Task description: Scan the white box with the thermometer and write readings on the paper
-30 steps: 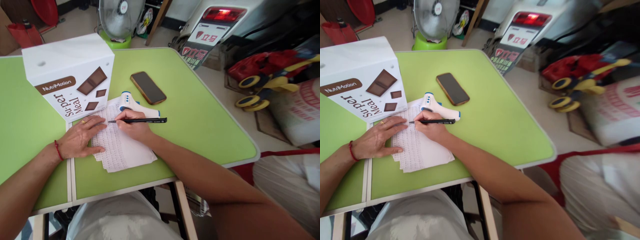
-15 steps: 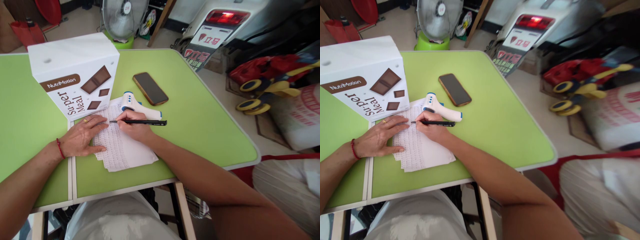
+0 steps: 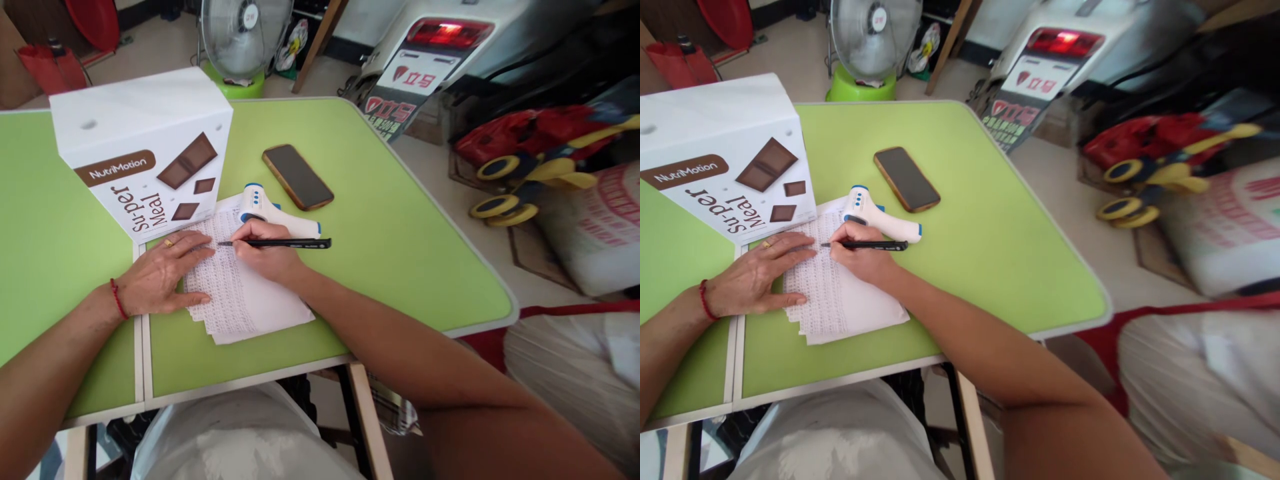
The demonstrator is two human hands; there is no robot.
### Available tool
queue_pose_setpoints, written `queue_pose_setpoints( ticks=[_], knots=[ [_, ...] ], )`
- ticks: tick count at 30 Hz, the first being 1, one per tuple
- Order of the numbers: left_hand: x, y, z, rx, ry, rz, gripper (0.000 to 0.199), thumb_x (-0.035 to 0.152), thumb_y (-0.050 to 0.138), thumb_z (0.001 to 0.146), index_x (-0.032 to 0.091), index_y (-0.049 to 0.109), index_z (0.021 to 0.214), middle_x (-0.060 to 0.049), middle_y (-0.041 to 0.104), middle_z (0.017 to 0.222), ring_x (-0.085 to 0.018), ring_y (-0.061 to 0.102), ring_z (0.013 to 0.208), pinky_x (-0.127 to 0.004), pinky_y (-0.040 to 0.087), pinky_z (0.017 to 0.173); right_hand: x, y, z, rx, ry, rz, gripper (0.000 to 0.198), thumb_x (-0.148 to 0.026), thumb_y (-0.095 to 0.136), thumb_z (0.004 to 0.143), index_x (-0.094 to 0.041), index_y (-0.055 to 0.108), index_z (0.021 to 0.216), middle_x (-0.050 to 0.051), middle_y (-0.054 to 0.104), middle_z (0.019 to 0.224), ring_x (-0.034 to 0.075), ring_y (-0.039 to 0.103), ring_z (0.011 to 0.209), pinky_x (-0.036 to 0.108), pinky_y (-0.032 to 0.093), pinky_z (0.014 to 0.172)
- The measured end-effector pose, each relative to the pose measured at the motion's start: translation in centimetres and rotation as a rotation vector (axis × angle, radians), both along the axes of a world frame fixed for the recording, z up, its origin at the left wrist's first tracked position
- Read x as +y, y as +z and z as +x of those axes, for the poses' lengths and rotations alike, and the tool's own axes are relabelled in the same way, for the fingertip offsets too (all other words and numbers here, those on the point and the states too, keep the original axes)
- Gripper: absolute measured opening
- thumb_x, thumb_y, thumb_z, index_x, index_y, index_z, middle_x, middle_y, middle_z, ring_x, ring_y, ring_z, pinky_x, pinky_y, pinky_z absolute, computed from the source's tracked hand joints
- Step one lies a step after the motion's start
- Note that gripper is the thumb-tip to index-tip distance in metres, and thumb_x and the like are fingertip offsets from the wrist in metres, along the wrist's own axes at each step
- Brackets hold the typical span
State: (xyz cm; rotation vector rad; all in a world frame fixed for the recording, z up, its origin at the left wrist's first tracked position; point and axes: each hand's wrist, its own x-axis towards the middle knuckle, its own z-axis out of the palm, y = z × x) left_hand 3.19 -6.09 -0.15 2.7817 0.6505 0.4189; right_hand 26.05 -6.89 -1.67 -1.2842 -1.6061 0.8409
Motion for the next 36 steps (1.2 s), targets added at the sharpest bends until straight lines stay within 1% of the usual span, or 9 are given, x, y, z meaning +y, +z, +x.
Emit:
queue_pose_setpoints(
  ticks=[4, 9, 15, 20, 23, 29, 33, 36],
  knots=[
    [-0.01, 0.10, -0.05, 0.005, -0.002, 0.005, 0.067, 0.059, 0.052, 0.090, 0.007, 0.051, 0.132, -0.022, 0.048, 0.139, -0.037, 0.043, 0.131, -0.055, 0.040, 0.108, -0.04, 0.12, -0.03, 0.015, 0.032, -0.024, 0.005, -0.015, 0.057, 0.063, -0.019, 0.060, 0.061, -0.003, 0.060, 0.056, 0.009, 0.046, 0.051, 0.024, 0.038, 0.050],
    [-0.08, 0.27, -0.06, 0.009, 0.005, -0.012, 0.065, 0.059, 0.053, 0.090, 0.010, 0.050, 0.133, -0.021, 0.048, 0.140, -0.036, 0.043, 0.131, -0.055, 0.040, 0.108, -0.02, -0.02, -0.02, 0.034, 0.033, -0.020, 0.005, -0.017, 0.056, 0.064, -0.019, 0.059, 0.062, -0.003, 0.059, 0.056, 0.009, 0.046, 0.051, 0.024, 0.037, 0.049],
    [-0.10, 0.31, -0.08, 0.018, 0.005, -0.026, 0.064, 0.058, 0.054, 0.090, 0.012, 0.050, 0.134, -0.020, 0.047, 0.141, -0.036, 0.042, 0.132, -0.055, 0.039, 0.109, 0.01, 0.03, 0.03, -0.006, 0.025, -0.015, 0.005, -0.015, 0.055, 0.066, -0.019, 0.058, 0.063, -0.003, 0.058, 0.057, 0.010, 0.046, 0.052, 0.024, 0.038, 0.050],
    [-0.04, 0.23, -0.08, 0.004, 0.003, -0.019, 0.065, 0.058, 0.054, 0.089, 0.010, 0.050, 0.133, -0.022, 0.048, 0.140, -0.037, 0.043, 0.131, -0.056, 0.041, 0.107, 0.04, -0.04, 0.09, -0.021, 0.025, -0.014, 0.006, -0.015, 0.056, 0.066, -0.020, 0.057, 0.063, -0.003, 0.057, 0.056, 0.010, 0.045, 0.052, 0.024, 0.038, 0.050],
    [-0.04, 0.23, -0.06, -0.003, 0.002, -0.021, 0.064, 0.058, 0.054, 0.089, 0.011, 0.050, 0.133, -0.021, 0.048, 0.139, -0.037, 0.043, 0.131, -0.056, 0.041, 0.107, 0.08, -0.16, 0.08, -0.022, 0.012, 0.006, 0.007, -0.014, 0.054, 0.067, -0.020, 0.058, 0.065, -0.003, 0.058, 0.058, 0.010, 0.046, 0.053, 0.024, 0.038, 0.051],
    [-0.07, 0.30, -0.07, 0.006, 0.007, -0.026, 0.064, 0.058, 0.055, 0.089, 0.011, 0.050, 0.133, -0.021, 0.048, 0.140, -0.037, 0.043, 0.132, -0.056, 0.040, 0.108, 0.00, 0.06, 0.05, -0.037, 0.009, 0.007, 0.005, -0.015, 0.056, 0.065, -0.020, 0.057, 0.062, -0.003, 0.058, 0.057, 0.010, 0.047, 0.053, 0.025, 0.038, 0.051],
    [-0.07, 0.33, -0.11, 0.009, 0.000, -0.009, 0.064, 0.057, 0.055, 0.090, 0.009, 0.050, 0.132, -0.022, 0.048, 0.139, -0.037, 0.043, 0.131, -0.055, 0.040, 0.107, -0.02, 0.08, 0.07, -0.015, 0.045, -0.001, 0.006, -0.014, 0.055, 0.064, -0.019, 0.056, 0.062, -0.003, 0.056, 0.056, 0.009, 0.045, 0.051, 0.025, 0.037, 0.050],
    [-0.06, 0.35, -0.11, 0.007, 0.001, -0.013, 0.063, 0.057, 0.055, 0.090, 0.010, 0.050, 0.132, -0.021, 0.048, 0.140, -0.036, 0.043, 0.131, -0.055, 0.041, 0.107, 0.01, -0.07, 0.02, 0.009, 0.019, -0.007, 0.006, -0.014, 0.054, 0.065, -0.019, 0.057, 0.062, -0.003, 0.057, 0.056, 0.010, 0.046, 0.052, 0.025, 0.038, 0.051]
  ],
)
